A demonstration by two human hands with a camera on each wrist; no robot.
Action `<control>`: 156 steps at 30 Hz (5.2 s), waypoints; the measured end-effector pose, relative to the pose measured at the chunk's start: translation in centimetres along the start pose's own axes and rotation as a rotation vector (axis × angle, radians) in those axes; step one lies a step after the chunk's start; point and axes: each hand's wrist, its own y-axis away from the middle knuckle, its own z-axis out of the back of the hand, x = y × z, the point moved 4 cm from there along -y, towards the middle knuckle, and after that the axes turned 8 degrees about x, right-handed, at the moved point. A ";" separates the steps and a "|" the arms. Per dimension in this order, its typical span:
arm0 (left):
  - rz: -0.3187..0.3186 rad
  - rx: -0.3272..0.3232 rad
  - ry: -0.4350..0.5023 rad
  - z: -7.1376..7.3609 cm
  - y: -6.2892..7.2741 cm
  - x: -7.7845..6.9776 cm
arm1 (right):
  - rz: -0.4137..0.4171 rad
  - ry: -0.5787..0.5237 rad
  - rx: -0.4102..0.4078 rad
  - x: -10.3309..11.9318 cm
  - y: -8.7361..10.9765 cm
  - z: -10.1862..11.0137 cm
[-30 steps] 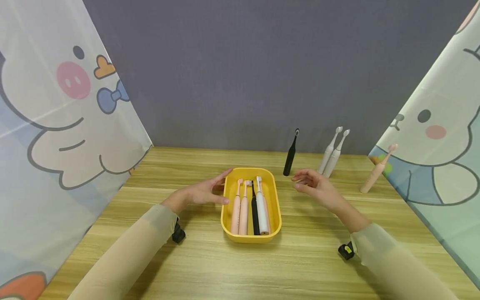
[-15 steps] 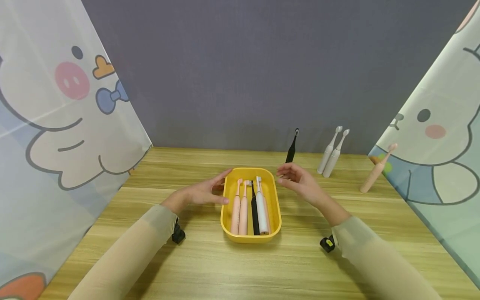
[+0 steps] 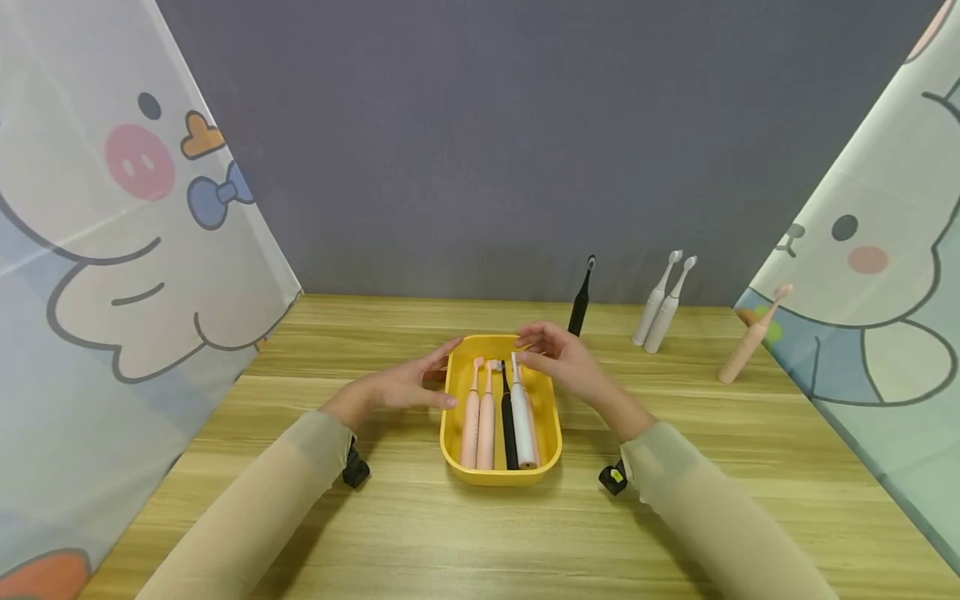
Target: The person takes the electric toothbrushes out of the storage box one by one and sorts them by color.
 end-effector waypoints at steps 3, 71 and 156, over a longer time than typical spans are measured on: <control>-0.009 0.004 0.013 0.0 0.0 -0.1 | 0.011 0.005 0.015 0.2 -0.9 -0.7; -0.002 0.001 0.009 -0.1 0.1 -0.1 | -0.108 0.904 0.333 -1.2 -3.5 -5.9; 0.001 -0.009 0.005 0.1 0.2 0.0 | 0.232 0.105 -0.091 1.0 -1.4 -4.0</control>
